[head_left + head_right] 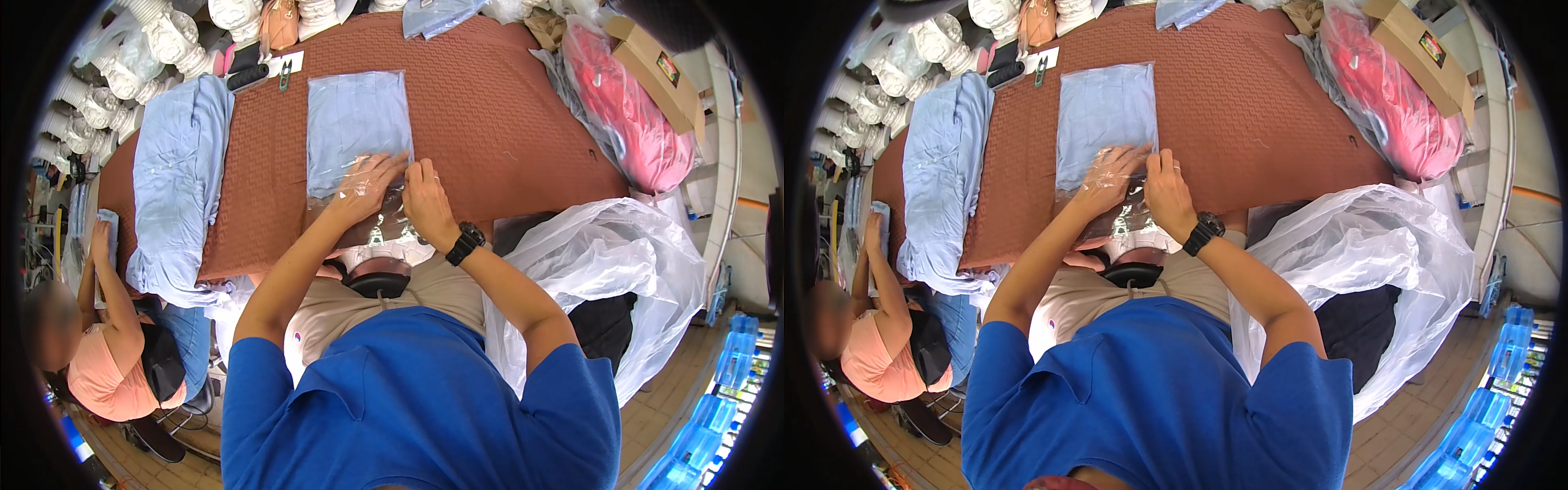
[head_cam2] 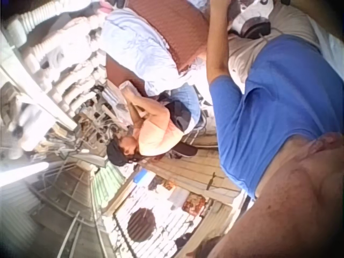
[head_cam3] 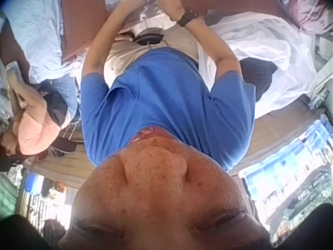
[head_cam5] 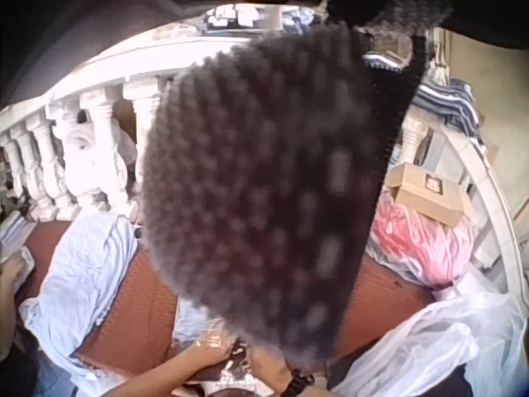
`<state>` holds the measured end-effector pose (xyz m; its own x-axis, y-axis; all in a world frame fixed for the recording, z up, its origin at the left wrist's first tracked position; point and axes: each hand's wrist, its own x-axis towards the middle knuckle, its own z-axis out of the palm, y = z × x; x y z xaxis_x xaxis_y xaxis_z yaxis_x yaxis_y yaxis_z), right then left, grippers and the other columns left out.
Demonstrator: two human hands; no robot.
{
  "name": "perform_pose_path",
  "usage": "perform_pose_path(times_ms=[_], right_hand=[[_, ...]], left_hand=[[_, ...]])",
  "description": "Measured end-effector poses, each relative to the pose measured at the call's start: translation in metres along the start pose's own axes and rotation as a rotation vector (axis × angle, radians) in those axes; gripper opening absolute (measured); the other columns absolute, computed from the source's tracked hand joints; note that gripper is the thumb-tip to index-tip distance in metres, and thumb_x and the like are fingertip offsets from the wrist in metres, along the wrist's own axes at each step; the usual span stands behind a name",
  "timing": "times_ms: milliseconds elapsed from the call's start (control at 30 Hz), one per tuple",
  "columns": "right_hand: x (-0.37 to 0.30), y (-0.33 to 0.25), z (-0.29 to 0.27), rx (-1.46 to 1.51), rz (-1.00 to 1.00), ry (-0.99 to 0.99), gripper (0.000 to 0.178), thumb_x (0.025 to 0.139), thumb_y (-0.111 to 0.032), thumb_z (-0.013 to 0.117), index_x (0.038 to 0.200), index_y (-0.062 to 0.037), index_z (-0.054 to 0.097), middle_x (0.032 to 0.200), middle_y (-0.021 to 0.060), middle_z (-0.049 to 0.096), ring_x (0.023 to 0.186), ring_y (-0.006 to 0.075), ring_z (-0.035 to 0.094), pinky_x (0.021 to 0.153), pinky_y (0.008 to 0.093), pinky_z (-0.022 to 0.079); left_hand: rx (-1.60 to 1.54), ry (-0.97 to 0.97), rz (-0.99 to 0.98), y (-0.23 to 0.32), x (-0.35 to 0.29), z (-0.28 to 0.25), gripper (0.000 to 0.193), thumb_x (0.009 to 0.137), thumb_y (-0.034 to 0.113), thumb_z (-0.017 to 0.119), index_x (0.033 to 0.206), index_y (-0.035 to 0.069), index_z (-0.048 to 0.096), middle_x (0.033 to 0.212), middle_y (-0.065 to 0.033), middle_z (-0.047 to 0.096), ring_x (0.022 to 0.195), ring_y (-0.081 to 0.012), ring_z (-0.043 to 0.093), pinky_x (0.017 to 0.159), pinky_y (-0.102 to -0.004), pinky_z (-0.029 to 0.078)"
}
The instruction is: The person folds a blue long-sleeved shirt by laying it flat, placing a cardboard insert inside, folding the sleeves and sides over the insert, and then sliding the folded shirt into a plastic bag.
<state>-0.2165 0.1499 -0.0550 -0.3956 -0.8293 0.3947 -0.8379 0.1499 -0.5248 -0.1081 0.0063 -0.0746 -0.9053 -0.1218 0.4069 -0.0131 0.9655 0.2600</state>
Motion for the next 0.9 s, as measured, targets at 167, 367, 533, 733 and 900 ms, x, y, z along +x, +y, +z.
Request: perform_pose_path(times_ms=[167,367,533,733,900], right_hand=[[-0.006,0.006,0.001,-0.044,-0.031,-0.015,0.02,0.082,0.006,0.056,0.1,0.0005,0.048,0.1,0.0224,0.05,0.096,0.0436,0.052,0.082,0.0507,0.047],[-0.012,0.01,0.005,-0.046,-0.071,-0.016,0.022,0.08,0.006,0.058,0.099,0.0,0.049,0.098,0.0223,0.051,0.096,0.043,0.051,0.085,0.0498,0.047],[-0.01,0.007,-0.001,-0.049,-0.102,-0.053,0.022,0.078,0.004,0.059,0.098,0.0015,0.05,0.098,0.0222,0.052,0.097,0.0402,0.052,0.087,0.0465,0.047],[-0.01,0.005,-0.008,-0.124,-0.049,-0.178,0.028,0.075,0.001,0.063,0.101,0.0012,0.052,0.103,0.0209,0.052,0.101,0.0387,0.052,0.09,0.0455,0.046],[-0.001,-0.038,-0.008,-0.28,-0.214,-0.054,0.031,0.077,-0.007,0.065,0.105,-0.0013,0.054,0.108,0.0177,0.051,0.107,0.0355,0.051,0.093,0.0457,0.044]], left_hand=[[0.102,0.037,-0.012,0.0,-0.001,0.001,0.049,0.081,-0.003,0.056,0.129,0.004,0.061,0.149,-0.0054,0.05,0.14,-0.0263,0.043,0.113,-0.0463,0.036],[0.083,-0.016,-0.063,0.014,-0.006,0.003,0.05,0.083,0.004,0.063,0.133,0.005,0.058,0.152,-0.0054,0.047,0.142,-0.0276,0.042,0.119,-0.0502,0.027],[0.135,-0.019,-0.064,0.016,-0.012,0.007,0.06,0.09,0.014,0.063,0.147,0.008,0.045,0.158,-0.0058,0.038,0.148,-0.0307,0.031,0.122,-0.0549,0.017],[0.192,-0.05,-0.213,0.037,-0.035,-0.016,0.069,0.094,0.028,0.062,0.155,0.01,0.033,0.164,-0.0071,0.025,0.152,-0.0345,0.019,0.121,-0.0582,0.012],[0.018,0.111,-0.41,0.031,-0.064,-0.021,0.073,0.095,0.028,0.061,0.155,0.002,0.028,0.164,-0.0153,0.024,0.152,-0.0341,0.018,0.121,-0.0579,0.013]])
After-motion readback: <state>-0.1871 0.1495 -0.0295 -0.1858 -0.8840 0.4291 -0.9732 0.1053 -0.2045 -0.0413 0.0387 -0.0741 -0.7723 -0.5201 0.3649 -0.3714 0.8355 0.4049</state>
